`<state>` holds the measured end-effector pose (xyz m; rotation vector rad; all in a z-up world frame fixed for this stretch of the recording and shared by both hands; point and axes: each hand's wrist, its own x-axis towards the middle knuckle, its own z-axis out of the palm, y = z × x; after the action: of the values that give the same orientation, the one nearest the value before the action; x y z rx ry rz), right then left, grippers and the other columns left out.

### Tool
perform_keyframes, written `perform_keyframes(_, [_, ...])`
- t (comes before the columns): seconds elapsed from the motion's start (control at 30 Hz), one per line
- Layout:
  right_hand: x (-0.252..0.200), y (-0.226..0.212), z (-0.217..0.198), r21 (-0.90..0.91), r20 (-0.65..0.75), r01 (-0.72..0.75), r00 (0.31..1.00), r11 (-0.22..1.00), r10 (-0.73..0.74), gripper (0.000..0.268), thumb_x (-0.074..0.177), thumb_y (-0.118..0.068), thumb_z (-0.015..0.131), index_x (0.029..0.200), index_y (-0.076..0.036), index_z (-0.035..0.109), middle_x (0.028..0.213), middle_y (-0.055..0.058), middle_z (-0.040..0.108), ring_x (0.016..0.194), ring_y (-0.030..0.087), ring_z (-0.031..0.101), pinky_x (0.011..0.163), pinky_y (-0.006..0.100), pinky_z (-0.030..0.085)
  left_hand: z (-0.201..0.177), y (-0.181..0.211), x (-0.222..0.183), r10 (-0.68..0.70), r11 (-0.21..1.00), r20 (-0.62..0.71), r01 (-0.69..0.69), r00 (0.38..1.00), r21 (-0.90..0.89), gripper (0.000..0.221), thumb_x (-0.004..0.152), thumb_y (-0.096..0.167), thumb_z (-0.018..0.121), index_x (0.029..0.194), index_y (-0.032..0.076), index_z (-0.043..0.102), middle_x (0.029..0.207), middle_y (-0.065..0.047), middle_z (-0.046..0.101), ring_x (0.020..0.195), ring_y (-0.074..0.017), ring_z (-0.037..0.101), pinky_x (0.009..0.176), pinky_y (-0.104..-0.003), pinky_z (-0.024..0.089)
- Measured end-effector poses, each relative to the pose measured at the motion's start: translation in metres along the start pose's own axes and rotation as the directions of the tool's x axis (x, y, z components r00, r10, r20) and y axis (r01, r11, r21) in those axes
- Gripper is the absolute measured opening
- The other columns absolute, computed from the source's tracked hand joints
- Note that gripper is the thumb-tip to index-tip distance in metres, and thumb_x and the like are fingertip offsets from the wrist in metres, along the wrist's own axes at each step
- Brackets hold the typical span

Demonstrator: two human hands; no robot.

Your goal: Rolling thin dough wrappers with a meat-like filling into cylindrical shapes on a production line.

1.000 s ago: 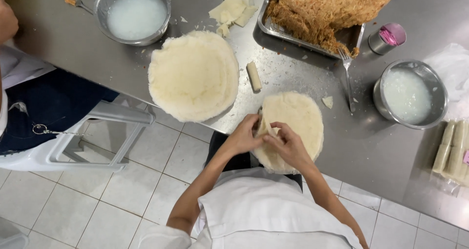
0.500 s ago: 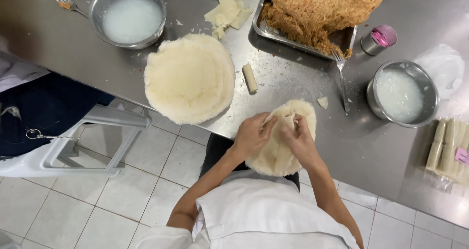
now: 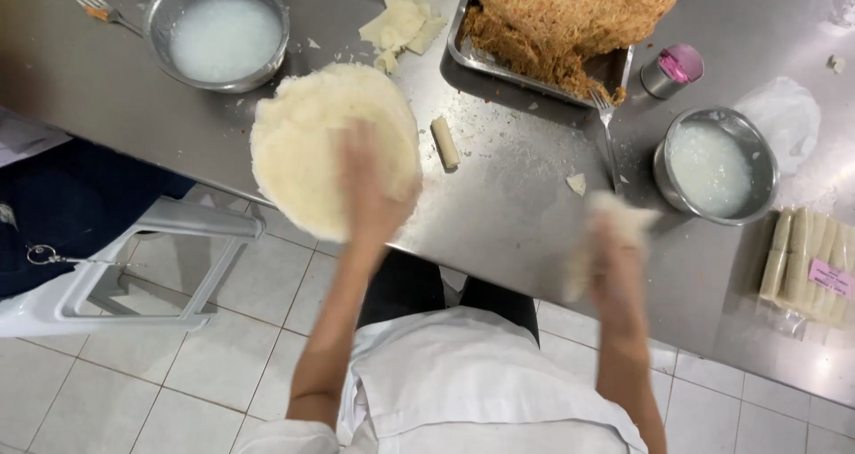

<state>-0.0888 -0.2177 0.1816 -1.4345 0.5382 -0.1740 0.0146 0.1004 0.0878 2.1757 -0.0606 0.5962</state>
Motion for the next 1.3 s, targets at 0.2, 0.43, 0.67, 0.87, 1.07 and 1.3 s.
perform_keyframes(0.2, [0.012,0.049,-0.029,-0.128,0.436,0.330,0.866,0.935,-0.246,0.021,0.098,-0.007,0.077,0.114,0.003,0.067,0.113,0.018,0.069,0.115,0.026,0.066,0.087,0.040,0.057,0.030,0.062,-0.045,-0.022,0.678,0.740,0.553,0.673,-0.483,0.052,0.087,0.036,0.094,0.132,0.016,0.078,0.115,-0.008,0.081,0.116,-0.0226,0.076,0.106,-0.039,0.060])
perform_keyframes(0.43, [0.004,0.051,-0.079,-0.137,0.598,0.140,0.801,0.981,-0.031,0.014,0.086,0.007,0.079,0.091,0.001,0.069,0.088,0.014,0.068,0.087,0.026,0.067,0.062,0.037,0.054,-0.036,0.067,-0.026,0.056,0.653,0.872,0.643,0.485,-0.400,0.074,0.082,0.025,0.094,0.149,0.017,0.065,0.118,-0.005,0.081,0.112,-0.0156,0.072,0.103,-0.036,0.059])
perform_keyframes(0.67, [0.054,0.083,-0.059,-0.536,0.351,0.154,0.935,0.830,0.053,0.027,0.102,-0.016,0.077,0.119,0.006,0.078,0.094,0.019,0.074,0.094,0.029,0.068,0.081,0.045,0.056,0.080,0.015,-0.016,-0.010,0.909,0.688,0.293,0.726,-0.296,0.051,0.104,0.026,0.073,0.153,0.024,0.058,0.116,-0.014,0.078,0.112,-0.0315,0.076,0.096,-0.044,0.064])
perform_keyframes(0.87, [0.117,0.066,-0.068,-0.734,0.340,0.446,0.894,0.513,-0.290,0.024,0.110,-0.017,0.073,0.129,-0.002,0.077,0.110,0.021,0.076,0.103,0.037,0.075,0.082,0.047,0.061,0.074,0.049,-0.019,0.414,0.910,0.451,-0.352,0.791,-0.218,0.044,0.111,0.013,0.061,0.154,0.005,0.056,0.152,-0.027,0.057,0.146,-0.0451,0.053,0.122,-0.056,0.047])
perform_keyframes(1.07, [0.200,0.068,-0.055,-0.803,0.302,0.508,0.797,0.311,-0.524,0.035,0.110,-0.004,0.069,0.141,0.012,0.069,0.119,0.031,0.071,0.110,0.047,0.072,0.089,0.053,0.062,0.073,0.022,-0.061,0.462,0.879,0.287,-0.389,0.839,-0.277,0.026,0.109,0.014,0.067,0.134,0.006,0.073,0.130,-0.014,0.071,0.129,-0.0313,0.068,0.115,-0.045,0.055])
perform_keyframes(1.3, [0.264,0.009,-0.043,-0.866,0.424,0.493,0.633,-0.084,-0.647,0.027,0.109,-0.016,0.073,0.134,-0.018,0.083,0.089,0.012,0.068,0.080,0.035,0.070,0.073,0.047,0.054,0.066,-0.006,-0.059,0.374,0.918,-0.079,-0.381,0.924,-0.109,0.031,0.095,0.001,0.078,0.126,0.005,0.075,0.114,-0.006,0.070,0.110,-0.0271,0.074,0.100,-0.042,0.066])
